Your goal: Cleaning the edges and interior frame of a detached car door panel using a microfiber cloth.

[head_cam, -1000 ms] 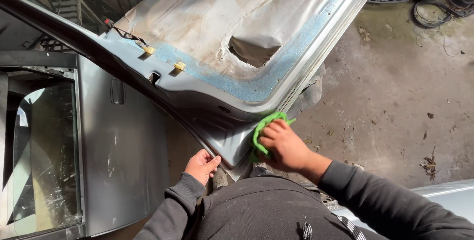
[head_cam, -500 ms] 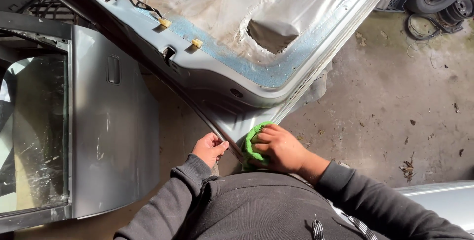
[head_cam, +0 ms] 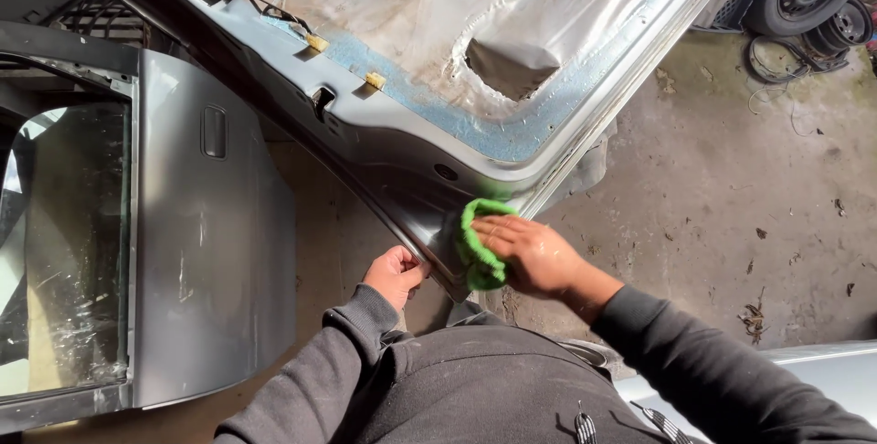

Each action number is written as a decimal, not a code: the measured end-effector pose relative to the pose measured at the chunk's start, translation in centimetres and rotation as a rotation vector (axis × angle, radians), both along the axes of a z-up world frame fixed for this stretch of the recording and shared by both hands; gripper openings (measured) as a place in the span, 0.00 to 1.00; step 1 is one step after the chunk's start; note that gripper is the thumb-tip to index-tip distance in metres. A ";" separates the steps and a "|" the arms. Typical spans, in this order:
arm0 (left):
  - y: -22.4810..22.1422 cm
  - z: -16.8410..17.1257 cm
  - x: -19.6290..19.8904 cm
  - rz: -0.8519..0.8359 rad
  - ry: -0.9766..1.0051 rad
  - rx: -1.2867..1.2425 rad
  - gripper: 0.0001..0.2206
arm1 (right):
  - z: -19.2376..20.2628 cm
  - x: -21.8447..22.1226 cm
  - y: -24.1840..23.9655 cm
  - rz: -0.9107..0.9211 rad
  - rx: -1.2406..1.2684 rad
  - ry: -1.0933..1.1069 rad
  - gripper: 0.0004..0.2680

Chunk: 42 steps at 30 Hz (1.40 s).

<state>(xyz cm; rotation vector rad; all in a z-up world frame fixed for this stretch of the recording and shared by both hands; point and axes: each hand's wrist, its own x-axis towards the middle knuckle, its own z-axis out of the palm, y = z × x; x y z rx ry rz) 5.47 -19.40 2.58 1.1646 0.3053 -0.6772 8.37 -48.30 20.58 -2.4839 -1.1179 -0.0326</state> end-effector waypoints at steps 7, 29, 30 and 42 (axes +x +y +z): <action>0.4 0.8 -0.3 -0.013 0.006 0.005 0.07 | 0.0 1.5 -1.9 0.128 -0.158 -0.119 0.15; 0.6 -1.3 0.2 -0.078 -0.049 0.053 0.05 | 0.1 -0.9 0.9 0.324 0.164 0.131 0.12; 0.9 -0.1 0.7 -0.090 -0.044 0.039 0.04 | -0.1 0.0 -1.7 0.258 0.098 0.081 0.12; 2.4 -0.2 -0.5 -0.087 -0.007 -0.039 0.05 | -1.0 -0.4 -1.4 0.289 -0.057 -0.065 0.08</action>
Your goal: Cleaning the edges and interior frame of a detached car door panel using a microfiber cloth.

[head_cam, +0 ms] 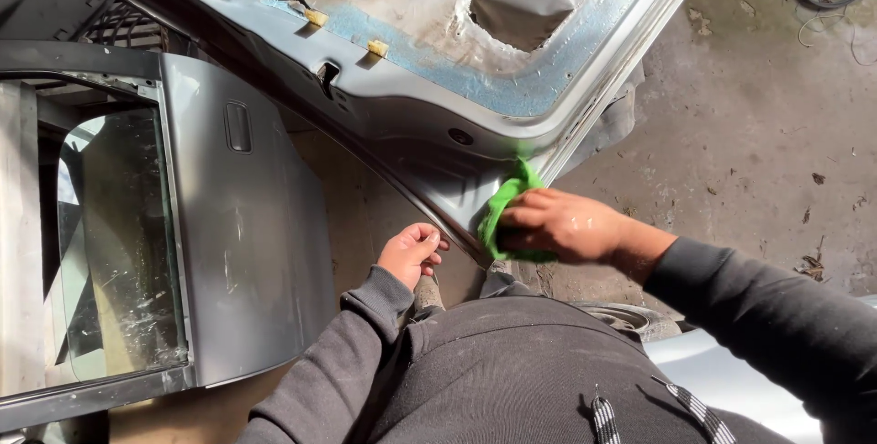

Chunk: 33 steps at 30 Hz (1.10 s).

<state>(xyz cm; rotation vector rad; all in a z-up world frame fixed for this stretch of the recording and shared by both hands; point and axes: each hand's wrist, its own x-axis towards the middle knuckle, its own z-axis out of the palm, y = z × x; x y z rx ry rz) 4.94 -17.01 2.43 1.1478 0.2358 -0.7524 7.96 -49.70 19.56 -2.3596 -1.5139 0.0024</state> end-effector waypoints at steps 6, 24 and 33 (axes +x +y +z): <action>3.7 0.8 -2.3 0.084 0.059 0.054 0.09 | 2.3 -0.4 -0.4 -0.173 -0.087 -0.008 0.07; 6.8 0.7 -6.7 0.188 0.309 0.127 0.13 | -0.6 -2.0 -5.7 -0.721 0.121 -0.147 0.11; -2.7 8.8 -1.8 0.068 0.143 0.198 0.20 | -3.2 3.3 -13.4 -0.602 0.067 -0.311 0.13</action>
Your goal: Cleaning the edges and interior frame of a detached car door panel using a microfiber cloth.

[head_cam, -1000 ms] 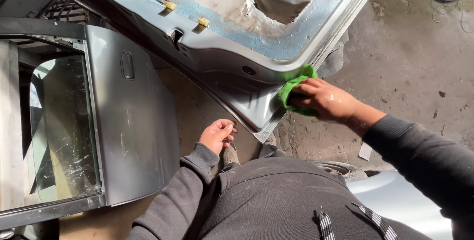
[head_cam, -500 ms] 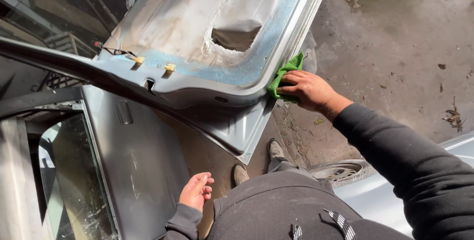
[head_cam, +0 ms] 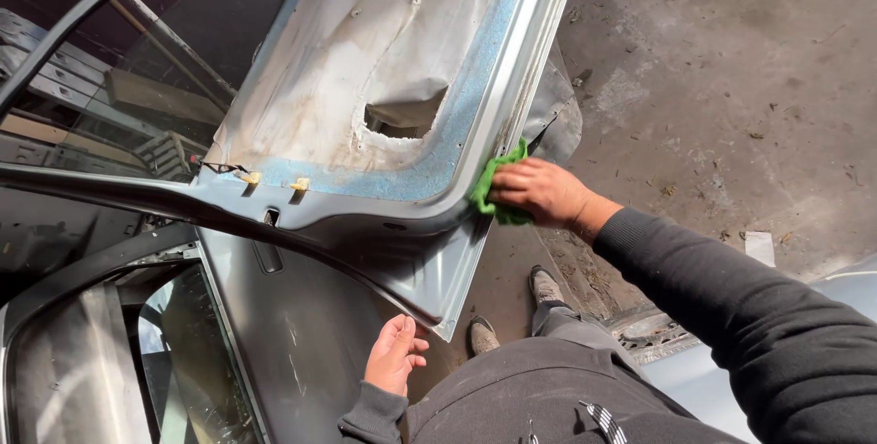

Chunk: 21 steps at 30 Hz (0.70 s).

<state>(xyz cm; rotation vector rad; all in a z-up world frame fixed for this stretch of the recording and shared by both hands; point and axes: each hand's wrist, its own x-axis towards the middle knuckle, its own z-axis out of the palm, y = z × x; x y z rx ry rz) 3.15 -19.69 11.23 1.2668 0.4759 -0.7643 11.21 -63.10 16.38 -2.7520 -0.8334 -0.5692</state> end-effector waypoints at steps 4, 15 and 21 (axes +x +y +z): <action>-2.4 -1.2 0.5 0.058 -0.035 -0.026 0.10 | 0.2 3.4 -5.7 -0.327 0.220 0.016 0.17; -2.5 -2.4 0.1 0.112 -0.004 -0.029 0.11 | 5.1 -3.4 5.8 -0.279 0.510 0.526 0.13; -1.9 -3.3 1.0 0.084 -0.034 -0.030 0.11 | 8.2 -2.2 1.3 -0.173 1.275 1.064 0.16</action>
